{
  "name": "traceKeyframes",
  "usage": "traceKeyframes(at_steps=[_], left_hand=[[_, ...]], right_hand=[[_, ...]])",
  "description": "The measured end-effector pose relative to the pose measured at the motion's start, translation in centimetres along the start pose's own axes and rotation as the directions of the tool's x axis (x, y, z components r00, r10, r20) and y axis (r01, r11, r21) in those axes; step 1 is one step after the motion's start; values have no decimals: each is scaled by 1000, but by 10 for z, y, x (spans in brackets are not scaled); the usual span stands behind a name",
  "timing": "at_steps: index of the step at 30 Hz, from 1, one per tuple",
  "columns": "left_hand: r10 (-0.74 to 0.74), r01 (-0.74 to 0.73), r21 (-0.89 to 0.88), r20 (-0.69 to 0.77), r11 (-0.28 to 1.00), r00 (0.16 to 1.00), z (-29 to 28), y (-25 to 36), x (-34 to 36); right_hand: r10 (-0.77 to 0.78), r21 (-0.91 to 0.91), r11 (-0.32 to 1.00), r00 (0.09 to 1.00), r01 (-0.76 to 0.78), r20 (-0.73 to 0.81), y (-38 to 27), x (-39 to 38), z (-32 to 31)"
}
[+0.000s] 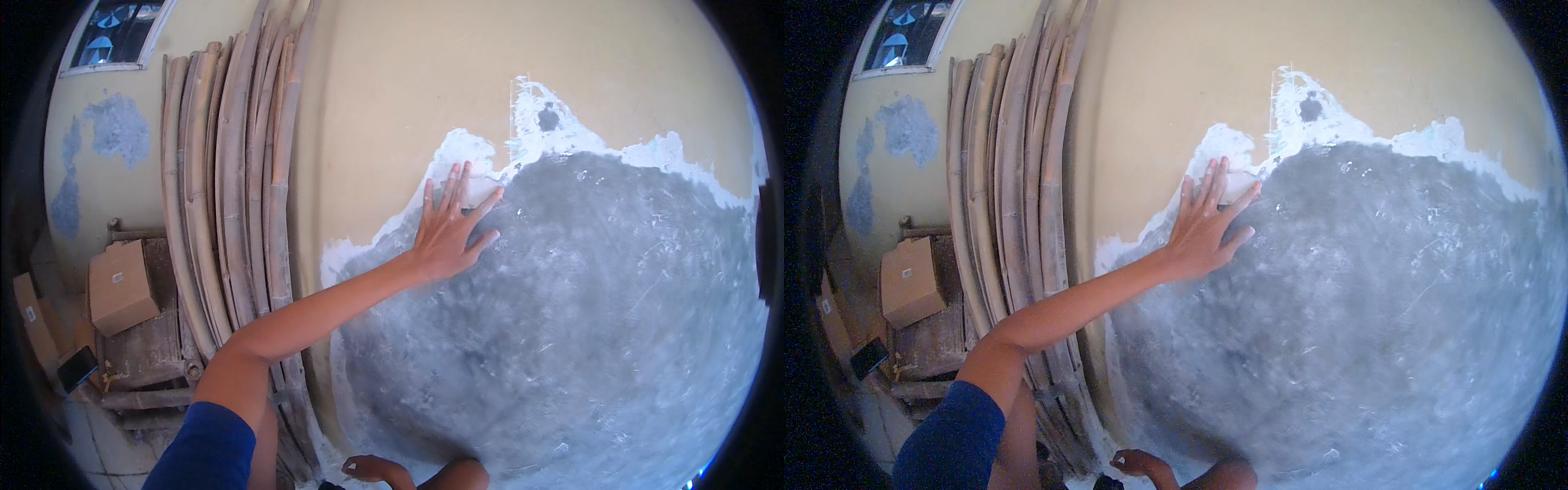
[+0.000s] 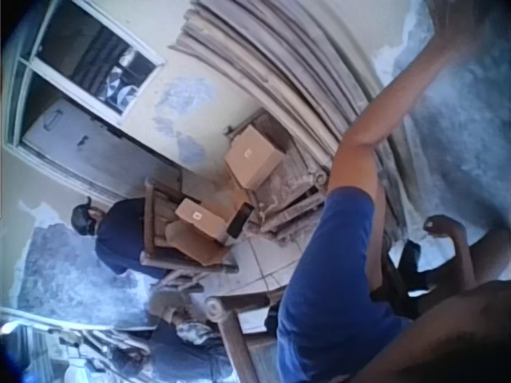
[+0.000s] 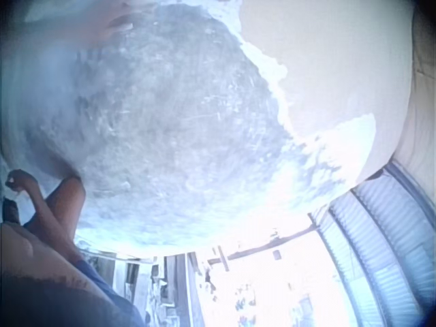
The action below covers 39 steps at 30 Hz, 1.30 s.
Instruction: The person applies white plaster to a damaged section of a yellow wall using a scraper and then smooths the applied plaster by hand.
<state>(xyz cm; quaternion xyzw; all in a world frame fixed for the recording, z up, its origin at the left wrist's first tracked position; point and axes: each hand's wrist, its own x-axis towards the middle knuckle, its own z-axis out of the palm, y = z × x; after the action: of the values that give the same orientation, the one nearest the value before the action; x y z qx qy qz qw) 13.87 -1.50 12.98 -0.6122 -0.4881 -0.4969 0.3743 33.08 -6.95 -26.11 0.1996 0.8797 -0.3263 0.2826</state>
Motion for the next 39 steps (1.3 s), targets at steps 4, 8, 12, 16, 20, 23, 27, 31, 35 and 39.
traceKeyframes(at_steps=[4,8,12,16,20,23,27,31,35,39], left_hand=[[-28,27,-32,-35,999,999,0,8,12],[-1,2,16,-41,1000,999,-3,-1,9],[31,-31,24,-14,999,999,-3,-18,-6],[3,-3,49,3,999,1000,3,-12,-8],[-40,40,1,-33,999,999,-1,6,11],[-50,49,-12,-109,999,993,6,14,23],[-30,28,-21,-126,999,992,14,10,23],[51,-52,-8,-101,999,994,8,-8,8],[58,-61,-27,-100,998,993,15,-12,2],[11,-15,-31,-133,999,991,9,-2,11]], right_hand=[[47,-47,998,998,-49,-31,-4,-10,1],[62,-34,998,997,-60,41,-16,-14,-8],[70,-20,997,998,-70,2,-13,-23,-12],[79,-26,996,994,-82,-76,-7,-24,-14],[-6,-16,1000,997,4,-82,-26,-31,-19],[-20,-24,1000,999,19,-42,-30,-29,-13],[-54,0,999,997,54,-49,-18,-24,-3],[33,3,999,995,-33,-93,-11,-24,-8],[22,-3,1000,990,-22,-137,-5,-25,-9],[-26,-23,999,997,25,-78,-28,-25,-9]])
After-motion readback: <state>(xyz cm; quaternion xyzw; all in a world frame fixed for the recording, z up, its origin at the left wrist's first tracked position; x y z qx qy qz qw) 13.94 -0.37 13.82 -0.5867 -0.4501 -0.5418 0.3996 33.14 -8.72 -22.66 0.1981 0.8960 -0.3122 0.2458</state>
